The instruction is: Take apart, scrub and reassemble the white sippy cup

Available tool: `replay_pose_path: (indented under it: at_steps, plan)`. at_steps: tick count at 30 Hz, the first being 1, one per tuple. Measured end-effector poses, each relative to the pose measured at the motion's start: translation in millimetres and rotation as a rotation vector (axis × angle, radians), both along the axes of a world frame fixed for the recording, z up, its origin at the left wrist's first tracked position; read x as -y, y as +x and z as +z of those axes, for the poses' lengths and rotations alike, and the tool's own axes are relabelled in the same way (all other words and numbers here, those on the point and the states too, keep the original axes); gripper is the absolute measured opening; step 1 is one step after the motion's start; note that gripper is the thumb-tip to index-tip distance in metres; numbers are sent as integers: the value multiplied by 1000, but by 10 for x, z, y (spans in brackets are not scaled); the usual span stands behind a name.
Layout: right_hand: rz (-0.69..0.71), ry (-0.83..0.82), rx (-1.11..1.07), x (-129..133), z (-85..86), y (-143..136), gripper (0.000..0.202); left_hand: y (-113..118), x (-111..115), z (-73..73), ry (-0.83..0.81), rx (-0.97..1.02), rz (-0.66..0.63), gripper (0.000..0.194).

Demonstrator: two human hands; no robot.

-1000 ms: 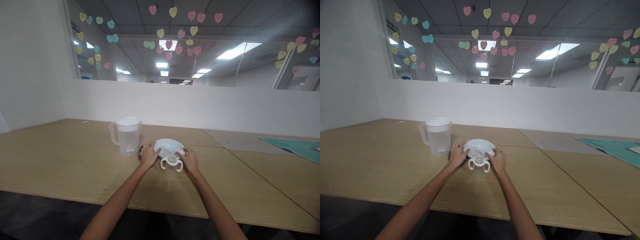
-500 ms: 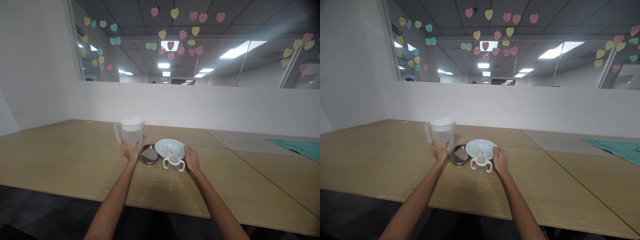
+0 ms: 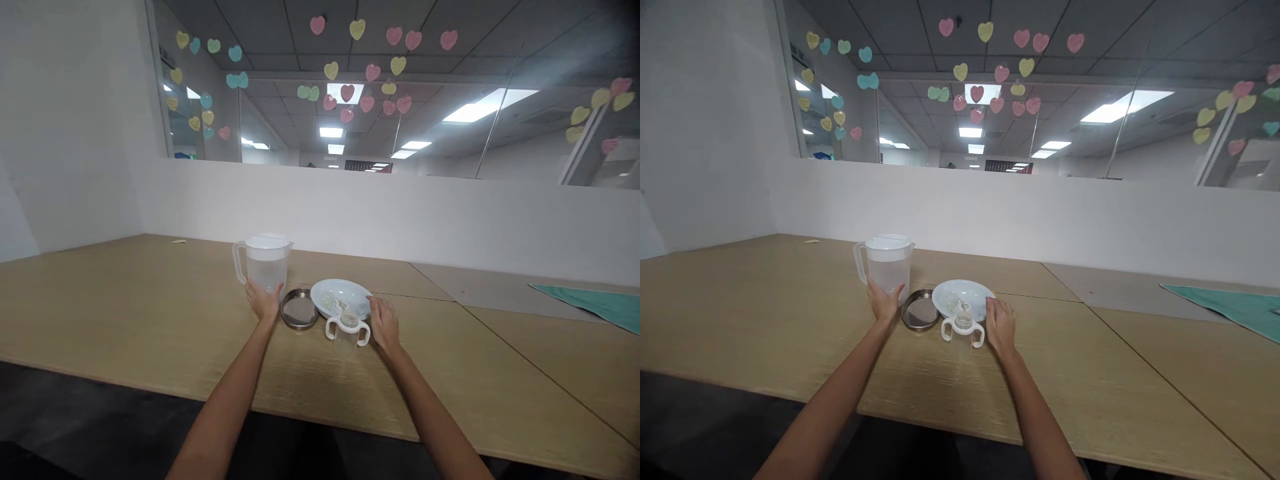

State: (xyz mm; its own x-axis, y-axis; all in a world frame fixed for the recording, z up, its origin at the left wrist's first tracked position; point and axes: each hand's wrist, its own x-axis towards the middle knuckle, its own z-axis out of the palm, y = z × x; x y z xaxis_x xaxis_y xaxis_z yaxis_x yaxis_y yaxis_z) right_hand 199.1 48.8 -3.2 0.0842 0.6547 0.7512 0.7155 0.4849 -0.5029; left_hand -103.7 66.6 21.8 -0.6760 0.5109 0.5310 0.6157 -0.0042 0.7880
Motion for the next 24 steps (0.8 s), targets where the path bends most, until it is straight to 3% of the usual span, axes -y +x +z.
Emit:
replay_pose_path:
  at_steps: [4,8,13,19,24]
  plan:
    - [14,22,-39,15,2,-5,57,-75,-15,-70,78,-112,-23,97]
    - [-1,17,-51,33,11,-11,58,-107,28,-29,119,-346,-104,93]
    - [-11,3,-71,41,16,-13,59,-108,51,10,57,-650,-187,86]
    - [-16,-9,-47,56,41,-25,62,-74,81,23,-82,-767,-210,79]
    - [-31,-23,-39,61,52,-29,65,-62,131,69,-98,-792,-227,78]
